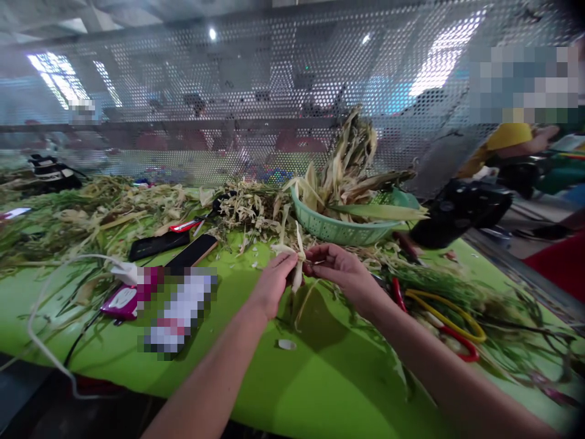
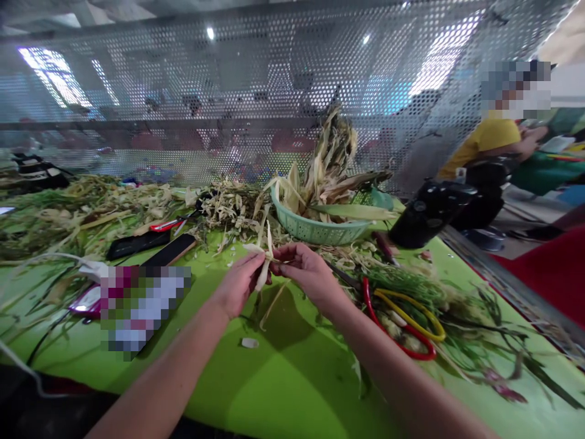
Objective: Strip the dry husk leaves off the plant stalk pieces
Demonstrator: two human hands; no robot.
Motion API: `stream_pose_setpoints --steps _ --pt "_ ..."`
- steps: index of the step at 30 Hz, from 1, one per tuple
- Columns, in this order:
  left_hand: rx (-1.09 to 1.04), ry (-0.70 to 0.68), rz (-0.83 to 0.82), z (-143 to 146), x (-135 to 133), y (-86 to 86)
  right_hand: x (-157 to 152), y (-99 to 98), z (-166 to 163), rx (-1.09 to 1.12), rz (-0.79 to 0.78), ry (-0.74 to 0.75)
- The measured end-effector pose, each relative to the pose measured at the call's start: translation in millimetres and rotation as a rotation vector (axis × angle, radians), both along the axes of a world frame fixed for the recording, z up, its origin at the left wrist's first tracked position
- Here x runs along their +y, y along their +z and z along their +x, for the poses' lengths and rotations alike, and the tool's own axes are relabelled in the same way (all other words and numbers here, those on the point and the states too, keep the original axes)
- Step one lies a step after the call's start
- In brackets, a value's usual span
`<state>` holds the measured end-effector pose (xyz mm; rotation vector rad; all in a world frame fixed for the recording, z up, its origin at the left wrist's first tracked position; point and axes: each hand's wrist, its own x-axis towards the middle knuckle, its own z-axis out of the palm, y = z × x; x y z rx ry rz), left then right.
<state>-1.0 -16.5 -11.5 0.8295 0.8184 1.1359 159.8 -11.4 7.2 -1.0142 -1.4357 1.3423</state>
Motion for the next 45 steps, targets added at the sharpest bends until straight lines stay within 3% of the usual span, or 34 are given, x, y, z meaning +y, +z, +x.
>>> stream_pose_setpoints --steps 4,8,16,24,29,34,38,41,45 --pt "0.025 -0.001 0.004 2 -3 1.9 3 -7.7 0 -0.031 0.088 -0.016" --pt "0.045 0.021 -0.036 4 -5 5.2 4 -10.3 1 -0.265 0.304 -0.118" --pt "0.025 0.072 -0.004 4 -4 1.6 -3 5.0 0 -0.59 0.588 -0.176" --pt "-0.029 0.117 0.002 4 -3 0.4 -1 8.5 2 -0.639 0.59 -0.167" --pt "-0.044 0.05 -0.017 3 -3 0.7 -2 3.3 5 -0.641 0.588 -0.194" --pt "0.034 0.077 -0.048 7 -2 -5.8 -12 7.7 0 -0.716 0.725 -0.15" --pt "-0.084 0.035 -0.101 9 1 -8.2 -15 7.6 -5 -0.725 0.863 -0.095" --pt "-0.164 0.013 -0.156 6 1 -6.1 -13 4.8 -3 -0.616 0.78 -0.113" --pt "-0.167 0.001 -0.135 1 1 -4.6 -11 2.8 -1 -0.393 0.499 -0.136"
